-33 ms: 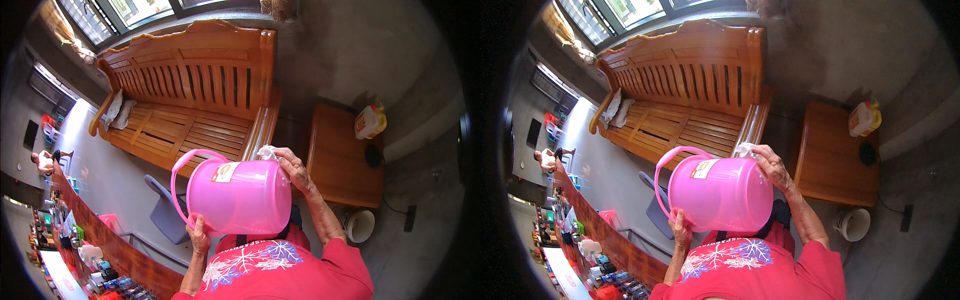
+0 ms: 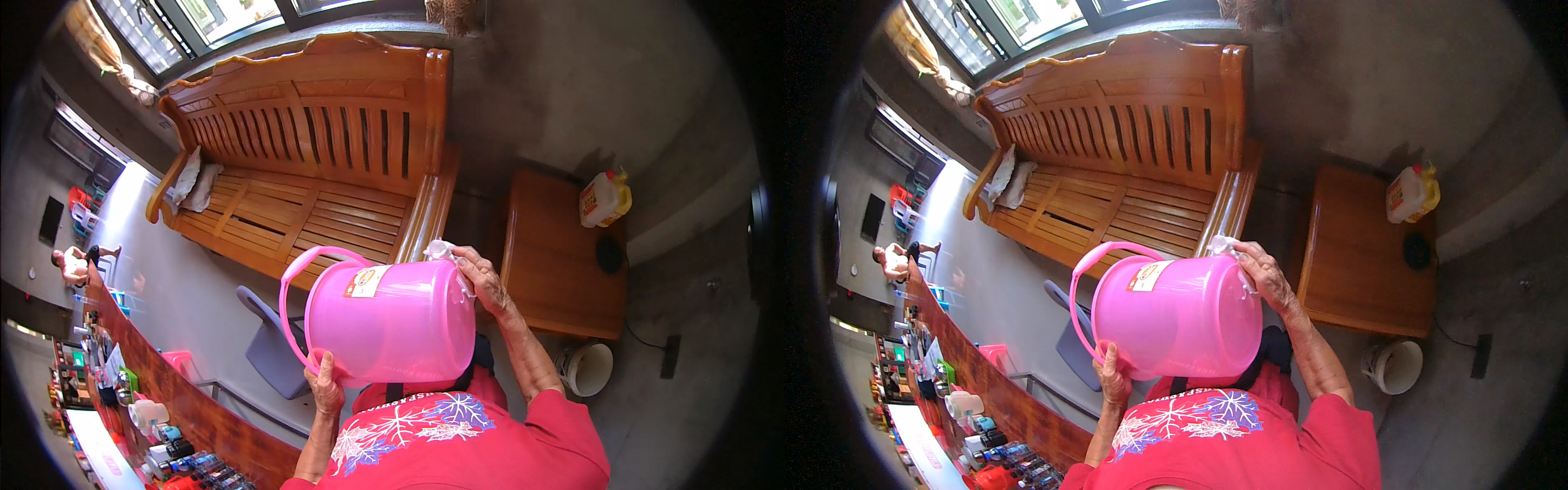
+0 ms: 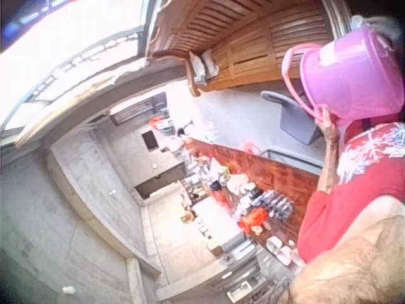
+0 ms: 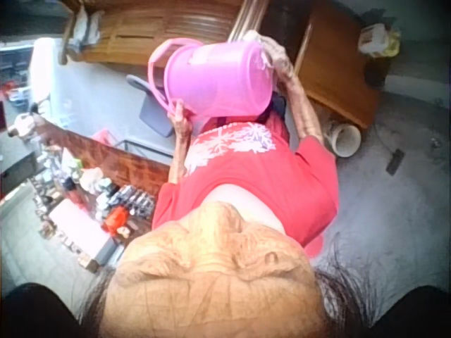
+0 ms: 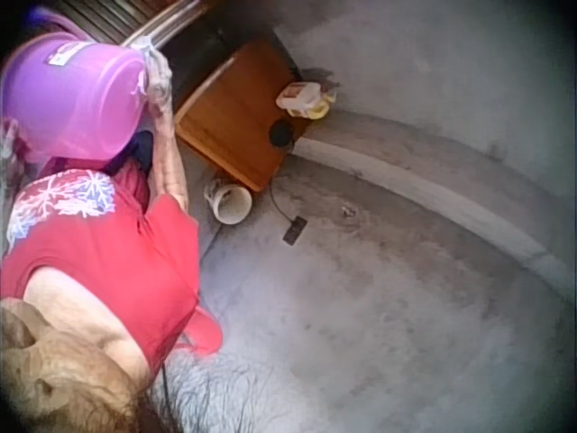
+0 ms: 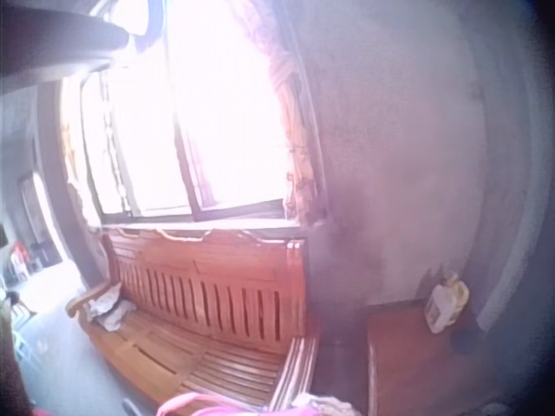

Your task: The person wipes the inside and outside of a pink plastic lid and a pink plastic bucket using a white cloth. The person then wipes the surface of a wooden table with the same cloth.

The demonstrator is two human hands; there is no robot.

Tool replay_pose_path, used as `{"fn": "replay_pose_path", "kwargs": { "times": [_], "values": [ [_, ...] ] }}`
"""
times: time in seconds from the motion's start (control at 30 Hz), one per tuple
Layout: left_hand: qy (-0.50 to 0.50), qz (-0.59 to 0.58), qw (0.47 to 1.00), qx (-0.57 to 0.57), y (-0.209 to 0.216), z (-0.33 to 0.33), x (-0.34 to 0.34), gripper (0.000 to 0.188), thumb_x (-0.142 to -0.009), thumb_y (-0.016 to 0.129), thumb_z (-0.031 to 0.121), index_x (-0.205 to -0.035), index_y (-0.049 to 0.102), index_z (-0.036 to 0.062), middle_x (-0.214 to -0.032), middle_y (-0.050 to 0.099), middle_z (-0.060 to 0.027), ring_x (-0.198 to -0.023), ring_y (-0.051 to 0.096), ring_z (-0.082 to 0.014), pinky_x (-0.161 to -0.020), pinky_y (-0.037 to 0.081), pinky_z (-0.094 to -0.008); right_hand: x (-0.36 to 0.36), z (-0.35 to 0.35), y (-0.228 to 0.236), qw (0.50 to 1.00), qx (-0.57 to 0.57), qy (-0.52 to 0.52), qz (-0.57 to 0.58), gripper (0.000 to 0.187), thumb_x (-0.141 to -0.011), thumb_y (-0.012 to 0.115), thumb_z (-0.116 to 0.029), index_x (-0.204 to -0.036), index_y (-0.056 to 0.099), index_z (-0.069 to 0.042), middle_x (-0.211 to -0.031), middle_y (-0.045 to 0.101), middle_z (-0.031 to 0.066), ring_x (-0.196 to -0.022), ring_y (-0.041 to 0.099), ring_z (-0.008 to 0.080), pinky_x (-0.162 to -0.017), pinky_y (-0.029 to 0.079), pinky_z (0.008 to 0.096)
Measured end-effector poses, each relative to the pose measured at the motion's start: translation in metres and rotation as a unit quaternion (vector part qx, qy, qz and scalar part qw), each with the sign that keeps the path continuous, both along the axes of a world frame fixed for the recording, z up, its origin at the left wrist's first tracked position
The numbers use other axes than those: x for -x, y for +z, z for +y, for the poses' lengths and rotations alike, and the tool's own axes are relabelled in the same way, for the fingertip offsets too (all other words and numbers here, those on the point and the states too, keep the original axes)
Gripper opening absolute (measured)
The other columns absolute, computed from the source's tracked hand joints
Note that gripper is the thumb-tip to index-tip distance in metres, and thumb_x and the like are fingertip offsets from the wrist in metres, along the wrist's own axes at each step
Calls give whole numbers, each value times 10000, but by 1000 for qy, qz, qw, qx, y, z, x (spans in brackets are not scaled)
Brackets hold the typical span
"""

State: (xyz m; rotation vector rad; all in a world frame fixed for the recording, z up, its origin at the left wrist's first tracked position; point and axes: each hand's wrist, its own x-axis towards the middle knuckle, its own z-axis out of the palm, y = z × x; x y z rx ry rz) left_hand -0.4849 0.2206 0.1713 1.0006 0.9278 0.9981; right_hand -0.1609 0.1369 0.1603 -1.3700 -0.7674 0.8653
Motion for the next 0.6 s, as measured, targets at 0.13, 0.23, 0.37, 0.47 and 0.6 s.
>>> {"fn": "replay_pose_path", "kwargs": {
  "times": [0.13, 0.23, 0.37, 0.47, 0.6],
  "values": [
    [76, -78, 990, 86, 1, -7, -4, 183, -895, 599, 237, -941, 587, 61, -778, 604, 1, -681, 599, -125, -565, 491, -259, 14, -27, -51, 985, 65, -19, 161, 408, -977, 405, -265, -1254, 487, 23, -1119, 594, 59, -987, 558, 108, -863, 443, 253],
    [31, -138, 972, 186, 8, -4, 5, 182, -896, 583, 211, -997, 602, 61, -814, 643, -23, -709, 636, -151, -584, 530, -285, 34, -54, -70, 975, 39, -24, 217, 415, -978, 405, -263, -1269, 470, 25, -1122, 594, 66, -996, 562, 112, -864, 448, 262],
    [27, -94, 971, 218, -1, 3, 11, 128, -899, 566, 167, -982, 607, 79, -824, 657, -31, -706, 645, -154, -587, 547, -307, 65, -72, -58, 956, 66, -68, 277, 408, -983, 397, -260, -1271, 464, 20, -1065, 608, 61, -917, 587, 121, -797, 473, 260],
    [18, -165, 946, 277, 3, 14, 4, 71, -900, 564, 148, -931, 603, 98, -823, 654, -23, -712, 646, -172, -624, 550, -335, 72, -77, -38, 976, 103, -86, 173, 408, -955, 485, -246, -1269, 462, 14, -1089, 570, 53, -892, 566, 122, -750, 468, 275],
    [-34, -197, 939, 279, -3, 27, -15, 108, -897, 577, 197, -936, 616, 104, -903, 657, -52, -855, 640, -231, -754, 533, -438, 66, -26, 18, 972, -11, -195, -130, 334, -896, 506, -78, -1221, 499, -1, -1132, 519, 124, -964, 537, 221, -795, 455, 344]
  ]
}}
